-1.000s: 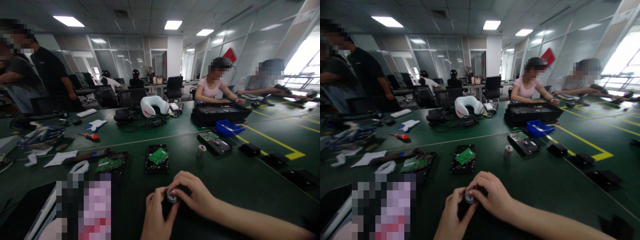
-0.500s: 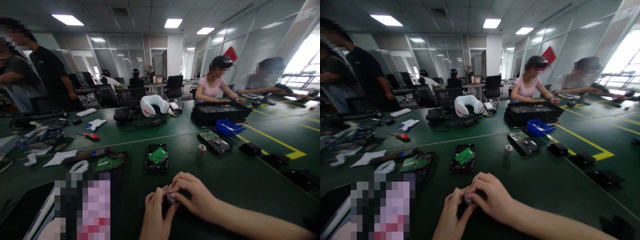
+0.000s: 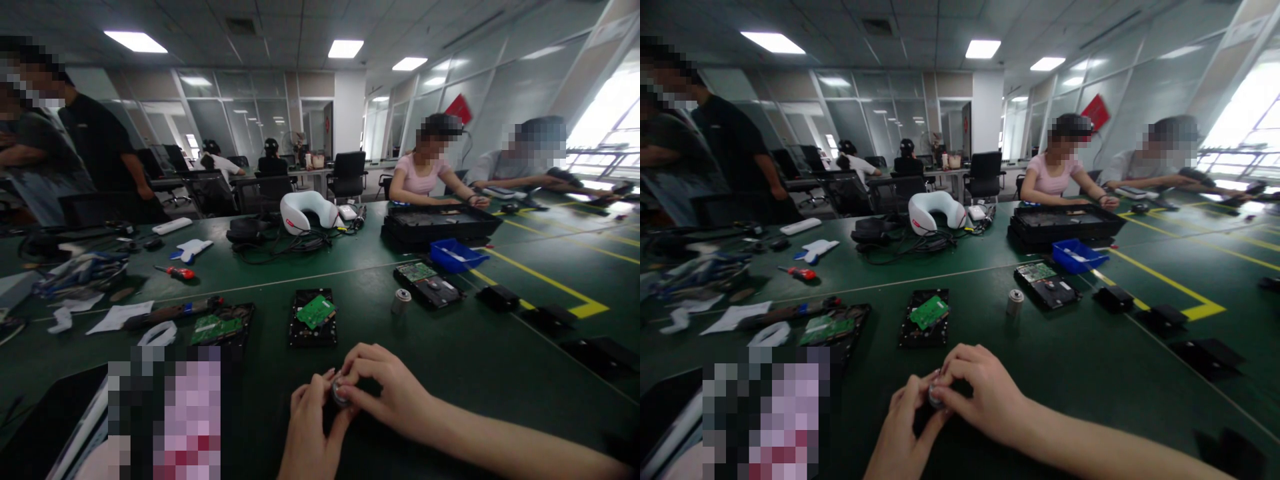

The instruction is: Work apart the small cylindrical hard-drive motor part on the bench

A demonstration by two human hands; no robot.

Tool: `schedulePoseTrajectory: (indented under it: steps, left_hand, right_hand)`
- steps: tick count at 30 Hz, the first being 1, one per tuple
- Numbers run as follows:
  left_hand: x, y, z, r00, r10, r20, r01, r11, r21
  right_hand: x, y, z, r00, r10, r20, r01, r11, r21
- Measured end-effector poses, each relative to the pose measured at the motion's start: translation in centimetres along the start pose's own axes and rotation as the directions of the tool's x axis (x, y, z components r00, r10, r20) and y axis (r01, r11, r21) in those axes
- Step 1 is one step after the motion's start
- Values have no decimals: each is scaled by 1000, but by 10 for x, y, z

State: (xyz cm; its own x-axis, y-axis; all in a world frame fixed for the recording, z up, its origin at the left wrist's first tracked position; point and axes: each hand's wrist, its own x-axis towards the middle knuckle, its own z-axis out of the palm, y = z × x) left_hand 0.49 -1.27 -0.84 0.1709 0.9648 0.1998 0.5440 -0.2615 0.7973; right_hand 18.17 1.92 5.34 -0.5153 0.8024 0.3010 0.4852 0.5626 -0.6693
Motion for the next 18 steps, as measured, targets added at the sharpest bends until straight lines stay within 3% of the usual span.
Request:
schedulePoseTrajectory:
  steps: [4,9,14,18]
  left_hand:
    - [1,7,-2,998,-62,23,62,998,-21]
    - [2,14,-5,996,-80,35,80,997,-12]
    - [3,2,2,999,-10,-34,9,999,-34]
    - [4,-12,10,996,43,-83,-43,999,4]
  right_hand:
    - [1,3,-1,998,-20,-63,23,999,41]
    - [5,26,-8,983,81,-167,-69,995,78]
    - [1,54,-4,983,178,-40,-181,979,-99]
    - [0,57,-3,985,174,6,-173,979,-110]
